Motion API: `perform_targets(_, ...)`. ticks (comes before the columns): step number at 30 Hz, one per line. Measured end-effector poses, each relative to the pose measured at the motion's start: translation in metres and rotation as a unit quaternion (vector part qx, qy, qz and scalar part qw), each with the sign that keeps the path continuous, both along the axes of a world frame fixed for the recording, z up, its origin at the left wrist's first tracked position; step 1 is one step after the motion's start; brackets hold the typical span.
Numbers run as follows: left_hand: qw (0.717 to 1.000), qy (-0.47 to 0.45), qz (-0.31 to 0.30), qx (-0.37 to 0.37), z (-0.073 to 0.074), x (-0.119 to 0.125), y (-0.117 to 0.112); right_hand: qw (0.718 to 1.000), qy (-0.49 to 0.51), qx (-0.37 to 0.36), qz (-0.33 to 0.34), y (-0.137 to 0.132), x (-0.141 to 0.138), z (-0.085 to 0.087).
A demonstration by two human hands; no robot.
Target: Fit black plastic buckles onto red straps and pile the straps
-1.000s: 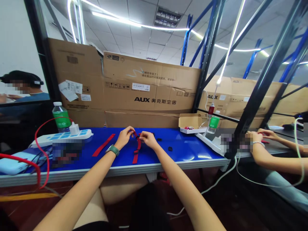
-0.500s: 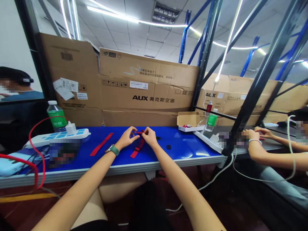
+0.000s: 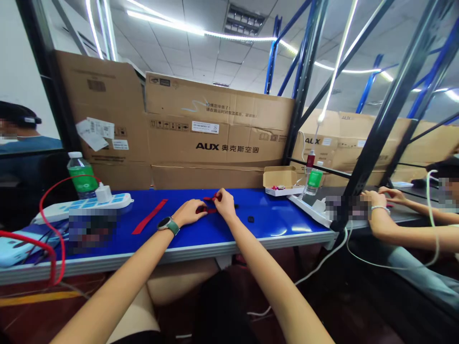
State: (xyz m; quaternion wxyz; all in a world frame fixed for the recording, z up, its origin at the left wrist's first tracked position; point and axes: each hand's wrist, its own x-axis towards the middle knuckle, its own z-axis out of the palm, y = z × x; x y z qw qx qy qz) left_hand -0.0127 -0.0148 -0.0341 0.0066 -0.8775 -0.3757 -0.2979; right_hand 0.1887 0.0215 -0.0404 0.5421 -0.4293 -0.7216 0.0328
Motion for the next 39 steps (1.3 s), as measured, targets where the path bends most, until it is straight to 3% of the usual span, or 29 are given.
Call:
perform_targets(8,0.999,-0.017,-0.013,-0.025,-0.004,0.002,0.009,0.998,-0.032,-0.017,0.054,-0.002,0.000,0.003)
perform_targets(14,0.979,-0.195,0.031,-0.045,-0.001,-0.004,0.016,0.994,-0.087,0.008,0.063,-0.008,-0.004,0.012)
perform_targets(19,0.963,-0.263,0.030,-0.048,0.004,-0.009,0.016,0.985,-0.139,0.041,0.090,-0.018,-0.012,0.013)
perform_targets(25,0.955,-0.291,0.009,-0.048,0.006,-0.011,0.013,0.974,-0.207,0.072,0.058,-0.027,-0.013,0.016)
perform_targets(32,0.932,-0.359,-0.028,-0.042,0.011,-0.008,0.006,0.968,-0.221,0.111,0.038,-0.022,-0.014,0.012)
perform_targets(39,0.906,-0.403,-0.040,-0.121,0.014,-0.007,0.005,0.965,-0.221,0.136,0.038,-0.023,-0.015,0.011)
